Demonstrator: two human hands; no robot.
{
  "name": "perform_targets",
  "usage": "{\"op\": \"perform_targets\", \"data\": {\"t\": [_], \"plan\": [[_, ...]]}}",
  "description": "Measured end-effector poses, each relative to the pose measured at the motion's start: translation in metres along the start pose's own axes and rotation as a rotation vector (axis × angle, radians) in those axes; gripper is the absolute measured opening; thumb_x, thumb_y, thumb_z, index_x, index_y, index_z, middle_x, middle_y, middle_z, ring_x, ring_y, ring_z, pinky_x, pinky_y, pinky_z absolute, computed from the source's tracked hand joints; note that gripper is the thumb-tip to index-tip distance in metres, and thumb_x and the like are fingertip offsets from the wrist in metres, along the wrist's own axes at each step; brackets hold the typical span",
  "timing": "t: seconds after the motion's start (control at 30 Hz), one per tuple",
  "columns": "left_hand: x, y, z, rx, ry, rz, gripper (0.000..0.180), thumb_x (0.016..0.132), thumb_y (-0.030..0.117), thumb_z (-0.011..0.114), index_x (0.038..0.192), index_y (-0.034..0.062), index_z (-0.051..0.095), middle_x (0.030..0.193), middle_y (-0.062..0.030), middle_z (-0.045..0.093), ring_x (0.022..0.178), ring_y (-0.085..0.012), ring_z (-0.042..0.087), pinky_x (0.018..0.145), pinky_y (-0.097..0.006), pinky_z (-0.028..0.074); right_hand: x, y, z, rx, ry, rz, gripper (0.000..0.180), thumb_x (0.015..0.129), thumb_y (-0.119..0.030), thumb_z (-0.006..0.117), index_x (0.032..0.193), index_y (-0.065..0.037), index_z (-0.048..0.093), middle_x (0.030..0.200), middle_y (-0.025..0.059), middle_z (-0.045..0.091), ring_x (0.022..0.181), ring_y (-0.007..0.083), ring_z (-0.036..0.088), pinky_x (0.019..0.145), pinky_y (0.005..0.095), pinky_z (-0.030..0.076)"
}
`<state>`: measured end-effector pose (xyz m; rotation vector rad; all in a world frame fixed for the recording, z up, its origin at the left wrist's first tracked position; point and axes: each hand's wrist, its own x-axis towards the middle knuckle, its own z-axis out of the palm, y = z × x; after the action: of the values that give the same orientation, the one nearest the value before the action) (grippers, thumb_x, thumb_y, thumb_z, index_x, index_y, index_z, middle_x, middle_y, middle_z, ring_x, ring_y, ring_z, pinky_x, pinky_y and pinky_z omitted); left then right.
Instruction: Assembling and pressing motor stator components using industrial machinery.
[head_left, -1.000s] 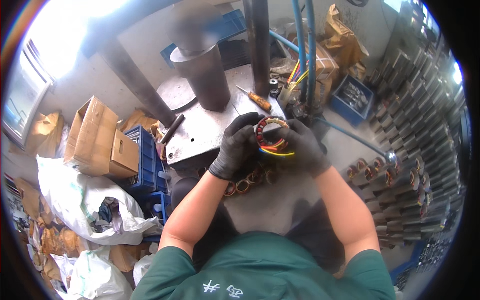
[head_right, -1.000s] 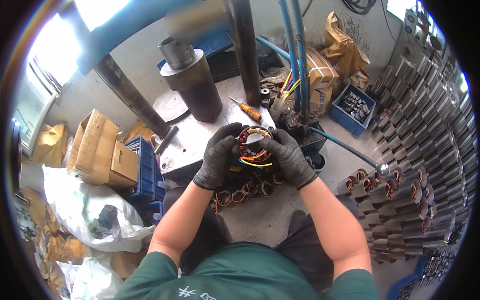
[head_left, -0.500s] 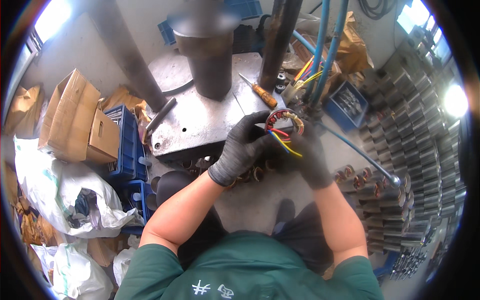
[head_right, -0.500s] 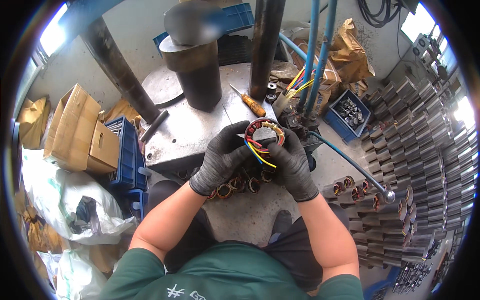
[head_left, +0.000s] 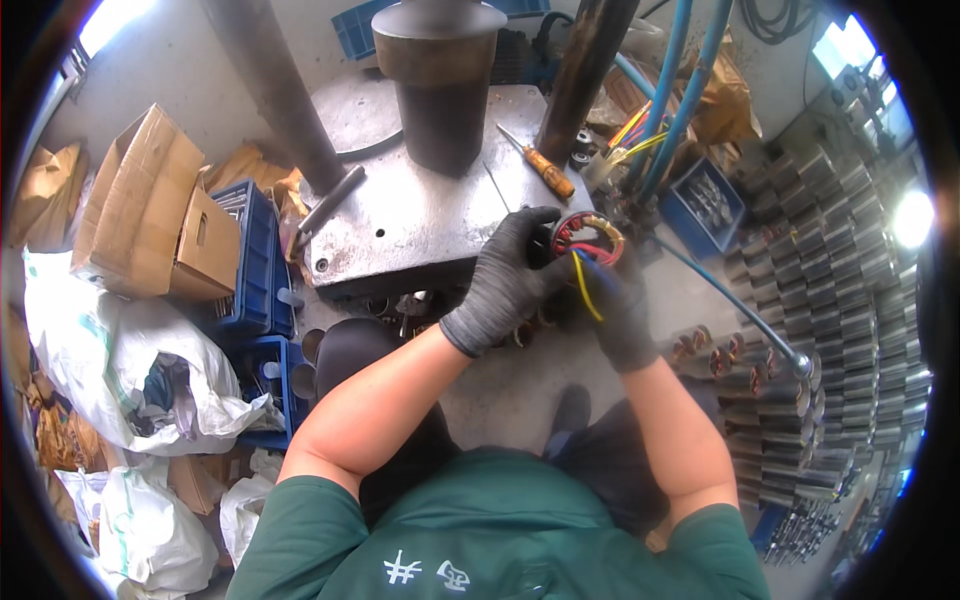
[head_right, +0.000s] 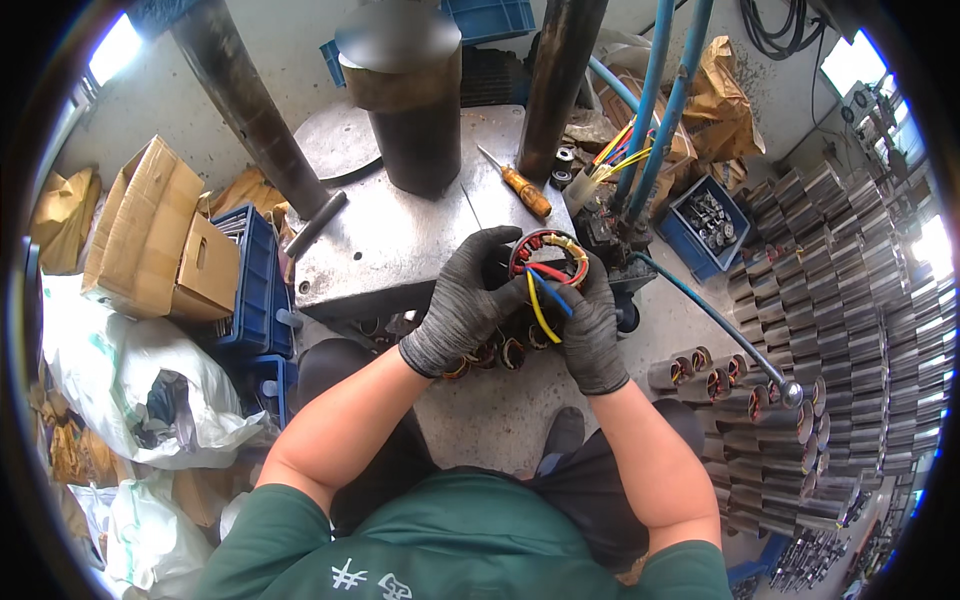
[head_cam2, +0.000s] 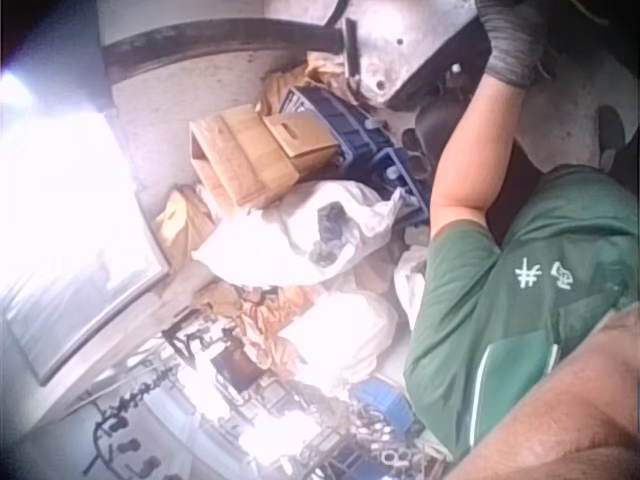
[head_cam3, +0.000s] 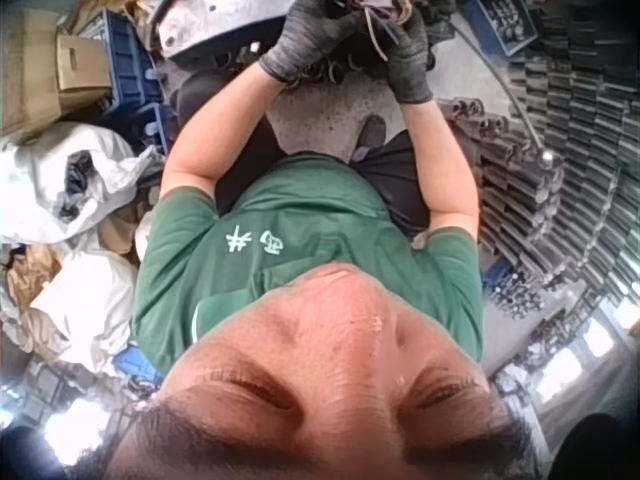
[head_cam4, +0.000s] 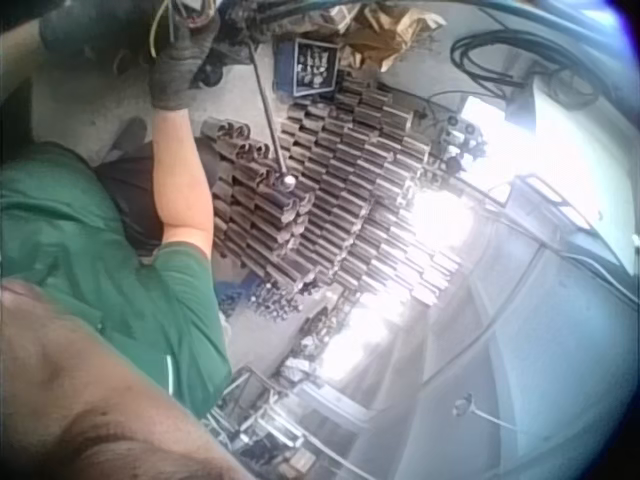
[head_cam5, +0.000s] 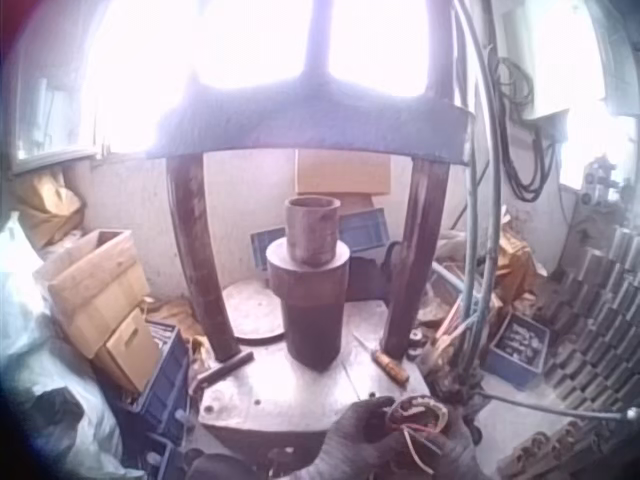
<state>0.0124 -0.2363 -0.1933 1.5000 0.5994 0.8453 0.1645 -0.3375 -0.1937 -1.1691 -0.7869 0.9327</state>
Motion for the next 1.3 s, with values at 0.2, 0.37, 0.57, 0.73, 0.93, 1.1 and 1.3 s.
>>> {"op": "perform_targets", "data": {"t": [0.2,0.37,0.57,0.73,0.93,1.1,1.3], "plan": [[-0.009,0.015,0.006,0.116,-0.030,-0.002,0.069,0.083,0.014,0.088,0.141,0.0017,0.053,0.114,-0.0106,0.069,0.106,-0.0168,0.067,0.096,-0.034,0.057,0.007,0.021,-0.011,-0.054,0.048,-0.151,0.037,0.098,-0.007,0.063,0.134,-0.004,0.055,0.121,0.0083,0.066,0.108,0.0152,0.066,0.096,0.0305,0.056],[-0.012,0.010,0.002,0.382,-0.084,0.216,0.080,0.075,0.014,0.091,0.143,0.0021,0.052,0.121,-0.0173,0.061,0.110,-0.0262,0.067,0.098,-0.038,0.056,0.012,0.014,-0.010,-0.167,0.121,-0.067,0.034,0.096,-0.002,0.066,0.128,-0.004,0.058,0.116,0.0075,0.068,0.105,0.0154,0.067,0.092,0.0302,0.058],[-0.011,-0.005,0.004,0.489,-0.053,0.288,0.081,0.074,0.015,0.092,0.143,0.0030,0.052,0.121,-0.0190,0.059,0.110,-0.0313,0.066,0.097,-0.040,0.056,0.011,0.013,-0.011,-0.161,0.113,-0.008,0.036,0.094,-0.002,0.071,0.128,-0.004,0.059,0.115,0.0065,0.070,0.103,0.0135,0.067,0.089,0.0295,0.059],[-0.014,-0.004,0.002,0.564,-0.075,0.307,0.080,0.073,0.016,0.092,0.142,0.0051,0.053,0.118,-0.0190,0.059,0.105,-0.0327,0.068,0.092,-0.042,0.058,0.013,0.015,-0.020,-0.122,0.008,0.137,0.039,0.090,0.001,0.075,0.127,-0.004,0.061,0.111,0.0055,0.072,0.099,0.0141,0.068,0.088,0.0302,0.058],[-0.020,-0.014,0.009,0.694,-0.074,0.417,0.081,0.070,0.016,0.092,0.140,0.0067,0.054,0.118,-0.0191,0.059,0.102,-0.0353,0.067,0.089,-0.042,0.058,0.034,0.053,-0.031,-0.139,0.193,0.029,0.030,0.089,-0.002,0.075,0.118,-0.002,0.066,0.106,0.0091,0.074,0.097,0.0157,0.070,0.088,0.0311,0.057],[-0.013,0.000,0.008,0.787,-0.059,0.465,0.086,0.068,0.020,0.094,0.140,0.0032,0.052,0.124,-0.0200,0.057,0.115,-0.0369,0.062,0.099,-0.045,0.055,0.022,0.039,-0.022,-0.352,0.146,-0.057,0.033,0.086,-0.006,0.076,0.117,0.000,0.066,0.106,0.0113,0.074,0.099,0.0172,0.070,0.090,0.0323,0.056],[-0.006,-0.008,0.002,0.677,-0.037,0.440,0.104,0.063,0.021,0.100,0.147,0.0028,0.042,0.135,-0.0179,0.055,0.123,-0.0315,0.060,0.109,-0.042,0.051,0.001,0.001,-0.008,-0.259,0.024,-0.054,0.052,0.089,-0.018,0.079,0.133,0.003,0.061,0.114,0.0118,0.071,0.104,0.0170,0.068,0.094,0.0317,0.055]]}}
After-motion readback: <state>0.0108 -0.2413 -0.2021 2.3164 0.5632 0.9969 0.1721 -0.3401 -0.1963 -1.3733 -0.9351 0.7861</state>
